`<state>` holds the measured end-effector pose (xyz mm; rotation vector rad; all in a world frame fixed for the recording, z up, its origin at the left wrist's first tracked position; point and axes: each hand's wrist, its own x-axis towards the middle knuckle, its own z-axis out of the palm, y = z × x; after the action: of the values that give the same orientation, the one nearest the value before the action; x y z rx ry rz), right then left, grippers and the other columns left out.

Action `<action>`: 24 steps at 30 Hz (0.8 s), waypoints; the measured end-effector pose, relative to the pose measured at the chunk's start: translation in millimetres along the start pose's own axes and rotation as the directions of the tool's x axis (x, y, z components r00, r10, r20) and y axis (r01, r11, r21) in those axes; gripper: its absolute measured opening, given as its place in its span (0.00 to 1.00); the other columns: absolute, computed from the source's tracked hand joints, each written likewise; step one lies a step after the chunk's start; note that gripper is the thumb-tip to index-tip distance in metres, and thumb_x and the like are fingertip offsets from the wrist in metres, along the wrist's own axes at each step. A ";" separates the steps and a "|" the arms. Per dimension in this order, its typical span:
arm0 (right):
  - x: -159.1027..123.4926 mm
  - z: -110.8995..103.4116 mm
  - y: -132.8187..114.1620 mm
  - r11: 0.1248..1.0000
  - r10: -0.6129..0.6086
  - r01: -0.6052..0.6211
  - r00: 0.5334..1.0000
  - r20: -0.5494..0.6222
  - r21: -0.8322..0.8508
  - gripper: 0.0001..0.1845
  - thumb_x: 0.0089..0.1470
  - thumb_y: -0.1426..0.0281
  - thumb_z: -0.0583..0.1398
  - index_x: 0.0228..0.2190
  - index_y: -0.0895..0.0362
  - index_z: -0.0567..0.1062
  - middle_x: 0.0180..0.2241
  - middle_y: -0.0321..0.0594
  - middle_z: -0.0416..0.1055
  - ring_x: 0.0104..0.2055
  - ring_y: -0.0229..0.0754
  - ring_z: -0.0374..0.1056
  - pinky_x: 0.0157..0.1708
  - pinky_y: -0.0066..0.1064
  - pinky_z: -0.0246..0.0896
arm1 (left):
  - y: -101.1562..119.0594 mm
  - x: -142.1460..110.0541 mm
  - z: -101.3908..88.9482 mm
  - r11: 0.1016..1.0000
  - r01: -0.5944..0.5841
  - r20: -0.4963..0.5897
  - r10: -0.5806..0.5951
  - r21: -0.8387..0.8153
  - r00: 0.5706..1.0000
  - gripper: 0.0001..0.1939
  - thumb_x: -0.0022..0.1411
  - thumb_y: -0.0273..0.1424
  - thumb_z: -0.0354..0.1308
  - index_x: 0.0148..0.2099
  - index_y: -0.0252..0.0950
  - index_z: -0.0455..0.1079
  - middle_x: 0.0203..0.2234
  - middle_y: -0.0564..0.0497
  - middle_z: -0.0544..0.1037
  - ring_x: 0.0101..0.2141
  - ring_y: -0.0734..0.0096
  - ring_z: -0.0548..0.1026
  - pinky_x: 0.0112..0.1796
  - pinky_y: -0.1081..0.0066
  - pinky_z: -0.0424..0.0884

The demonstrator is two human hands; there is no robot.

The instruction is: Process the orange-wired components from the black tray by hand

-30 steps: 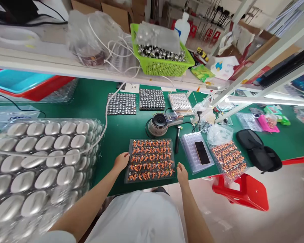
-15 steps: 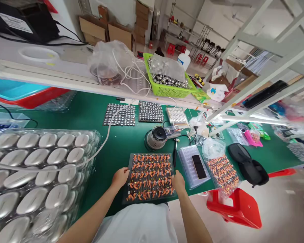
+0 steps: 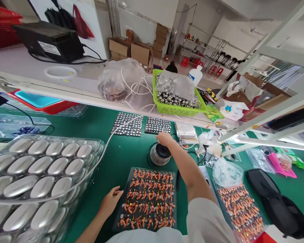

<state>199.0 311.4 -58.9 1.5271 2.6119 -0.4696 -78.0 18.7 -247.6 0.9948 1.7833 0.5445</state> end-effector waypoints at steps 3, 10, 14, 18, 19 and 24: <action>37.6 -3.3 -4.8 0.994 -0.039 0.055 0.986 0.165 -0.092 0.14 0.58 0.66 0.59 0.44 0.59 0.71 0.45 0.43 0.69 0.45 0.45 0.68 0.44 0.42 0.66 | -8.5 -11.9 -3.9 0.997 0.037 -0.008 -0.038 -0.062 0.999 0.24 0.55 0.42 0.53 0.51 0.34 0.66 0.38 0.44 0.80 0.38 0.59 0.78 0.39 0.67 0.71; 63.3 -13.8 -22.3 0.970 -0.005 0.091 0.934 0.357 -0.226 0.13 0.58 0.66 0.59 0.42 0.61 0.72 0.42 0.43 0.71 0.42 0.43 0.70 0.41 0.40 0.67 | 14.7 -29.6 -14.1 0.977 0.082 -0.057 -0.095 -0.196 0.994 0.25 0.51 0.45 0.56 0.46 0.33 0.69 0.32 0.45 0.80 0.33 0.58 0.79 0.36 0.63 0.74; 32.3 -32.8 -31.3 0.964 -0.063 0.138 0.949 0.310 -0.226 0.04 0.49 0.75 0.62 0.26 0.65 0.77 0.33 0.52 0.75 0.42 0.53 0.70 0.42 0.40 0.62 | 36.5 -24.6 -14.5 0.984 0.043 -0.076 -0.057 -0.170 0.996 0.23 0.53 0.42 0.56 0.46 0.31 0.70 0.33 0.44 0.80 0.34 0.60 0.79 0.37 0.64 0.73; -41.4 -38.8 -45.0 0.974 -0.158 0.180 0.974 0.162 -0.137 0.11 0.57 0.72 0.54 0.32 0.62 0.76 0.36 0.51 0.74 0.44 0.49 0.67 0.45 0.36 0.59 | 49.8 -9.4 -13.9 0.993 -0.036 -0.085 0.026 -0.115 0.996 0.18 0.56 0.38 0.55 0.45 0.33 0.71 0.36 0.46 0.79 0.37 0.65 0.78 0.41 0.68 0.71; -65.8 -34.0 -50.4 0.980 -0.169 0.180 0.980 0.108 -0.091 0.12 0.59 0.71 0.52 0.33 0.61 0.75 0.36 0.48 0.74 0.42 0.46 0.67 0.44 0.34 0.59 | 53.3 -4.4 -13.9 0.994 -0.061 -0.085 0.053 -0.094 0.995 0.16 0.57 0.37 0.54 0.45 0.33 0.71 0.37 0.46 0.79 0.38 0.66 0.77 0.42 0.69 0.71; -191.9 32.0 -90.2 0.842 0.087 0.008 0.985 -0.150 0.539 0.12 0.60 0.64 0.53 0.32 0.56 0.74 0.32 0.41 0.73 0.33 0.41 0.68 0.35 0.31 0.64 | 77.6 24.6 -8.4 0.982 -0.177 -0.052 0.181 0.065 0.982 0.13 0.58 0.33 0.54 0.43 0.34 0.72 0.40 0.46 0.77 0.37 0.68 0.75 0.41 0.70 0.69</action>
<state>214.5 99.9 -26.9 1.8318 2.7051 -1.2102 -60.4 83.3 -200.5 1.2004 1.7802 0.6398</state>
